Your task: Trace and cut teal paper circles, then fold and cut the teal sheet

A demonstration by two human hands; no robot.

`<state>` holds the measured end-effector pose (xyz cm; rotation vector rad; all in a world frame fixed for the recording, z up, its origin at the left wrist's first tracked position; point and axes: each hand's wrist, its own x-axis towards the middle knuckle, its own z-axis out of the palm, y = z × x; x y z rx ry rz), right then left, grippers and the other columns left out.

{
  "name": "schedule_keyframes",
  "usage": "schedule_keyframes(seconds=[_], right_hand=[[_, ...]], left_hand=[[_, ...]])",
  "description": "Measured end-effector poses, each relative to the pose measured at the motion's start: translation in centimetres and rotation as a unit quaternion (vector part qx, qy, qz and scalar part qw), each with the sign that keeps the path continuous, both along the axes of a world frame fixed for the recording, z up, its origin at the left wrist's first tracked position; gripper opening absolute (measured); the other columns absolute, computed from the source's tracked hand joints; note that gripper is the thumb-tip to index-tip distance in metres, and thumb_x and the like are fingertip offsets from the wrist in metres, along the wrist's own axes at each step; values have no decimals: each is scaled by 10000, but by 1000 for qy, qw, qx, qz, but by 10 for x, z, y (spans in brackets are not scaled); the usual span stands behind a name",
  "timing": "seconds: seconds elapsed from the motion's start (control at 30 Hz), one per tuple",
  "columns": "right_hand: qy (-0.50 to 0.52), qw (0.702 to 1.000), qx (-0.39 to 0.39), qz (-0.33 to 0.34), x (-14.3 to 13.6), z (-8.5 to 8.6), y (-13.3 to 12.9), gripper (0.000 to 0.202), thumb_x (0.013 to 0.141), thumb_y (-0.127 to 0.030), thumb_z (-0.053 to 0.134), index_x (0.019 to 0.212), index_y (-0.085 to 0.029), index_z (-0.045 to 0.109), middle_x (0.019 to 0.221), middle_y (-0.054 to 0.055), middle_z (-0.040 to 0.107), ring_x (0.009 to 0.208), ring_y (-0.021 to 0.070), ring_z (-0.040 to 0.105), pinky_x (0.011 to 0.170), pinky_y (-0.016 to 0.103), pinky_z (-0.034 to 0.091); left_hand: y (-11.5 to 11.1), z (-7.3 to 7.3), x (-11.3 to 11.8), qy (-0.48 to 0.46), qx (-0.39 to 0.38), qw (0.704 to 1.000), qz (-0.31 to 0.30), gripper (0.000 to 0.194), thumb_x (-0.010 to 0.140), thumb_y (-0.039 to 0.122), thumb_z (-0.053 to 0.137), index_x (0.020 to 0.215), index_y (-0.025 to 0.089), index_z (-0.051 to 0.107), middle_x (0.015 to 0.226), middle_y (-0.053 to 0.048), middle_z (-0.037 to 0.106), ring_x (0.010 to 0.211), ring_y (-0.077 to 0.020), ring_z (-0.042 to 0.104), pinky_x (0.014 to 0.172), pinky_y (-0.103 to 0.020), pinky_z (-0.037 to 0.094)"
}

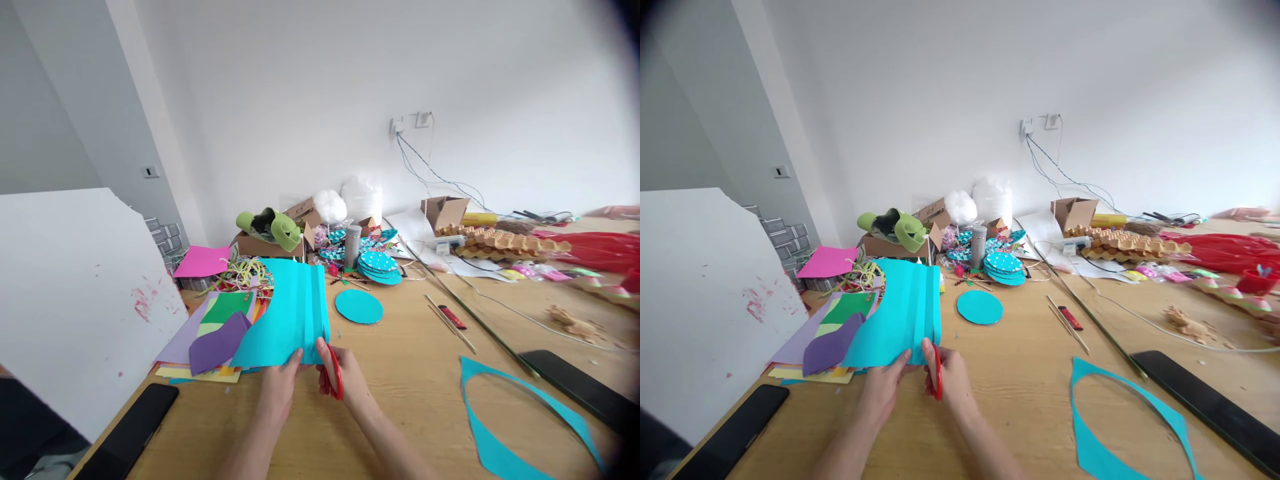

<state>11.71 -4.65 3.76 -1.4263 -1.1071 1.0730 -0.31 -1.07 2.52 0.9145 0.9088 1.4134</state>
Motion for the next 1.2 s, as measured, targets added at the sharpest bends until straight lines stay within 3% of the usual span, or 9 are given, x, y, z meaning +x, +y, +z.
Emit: schedule_keyframes(seconds=[0.1, 0.23, 0.37, 0.77, 1.2], right_hand=[[-12, 1000, -18, 9, 1, 4, -1, 658, 746, -821, 397, 597, -186, 478, 404, -1, 508, 353, 126, 497, 376, 233, 332], [-15, 999, -28, 11, 2, 10, -2, 662, 742, -824, 399, 596, -183, 481, 393, -3, 500, 349, 127, 498, 377, 232, 331], [-8, 1000, -24, 10, 3, 11, -3, 660, 737, -825, 409, 596, -184, 476, 397, -8, 499, 348, 121, 495, 377, 226, 327], [4, 1000, -15, -10, 3, 0, 3, 657, 728, -826, 419, 583, -188, 477, 365, -9, 478, 321, 126, 470, 368, 239, 320], [-7, 1000, 12, -20, -1, 2, -1, 653, 737, -833, 391, 558, -207, 428, 336, -27, 438, 300, 99, 413, 377, 234, 293]], left_hand=[[-1, 7, 1, -62, -27, 997, -46, 748, 542, 326, 879, 1218, 157, 608, 1184, -170, 677, 1082, -348, 640, 908, -479, 537], [-1, 10, 2, -87, -39, 994, -51, 813, 496, 305, 899, 1228, 123, 597, 1153, -187, 688, 1045, -358, 656, 905, -493, 538], [-2, 10, 3, -93, -52, 993, -46, 849, 479, 293, 909, 1248, 134, 584, 1262, -205, 625, 1072, -362, 644, 910, -495, 538], [-1, 8, 4, -101, -59, 992, -57, 700, 462, 327, 915, 1087, 142, 660, 1190, -186, 672, 1023, -359, 667, 891, -502, 550], [-3, 9, 5, -93, -43, 991, -83, 581, 538, 314, 881, 1058, 145, 684, 1129, -152, 707, 1041, -349, 662, 914, -508, 539]])
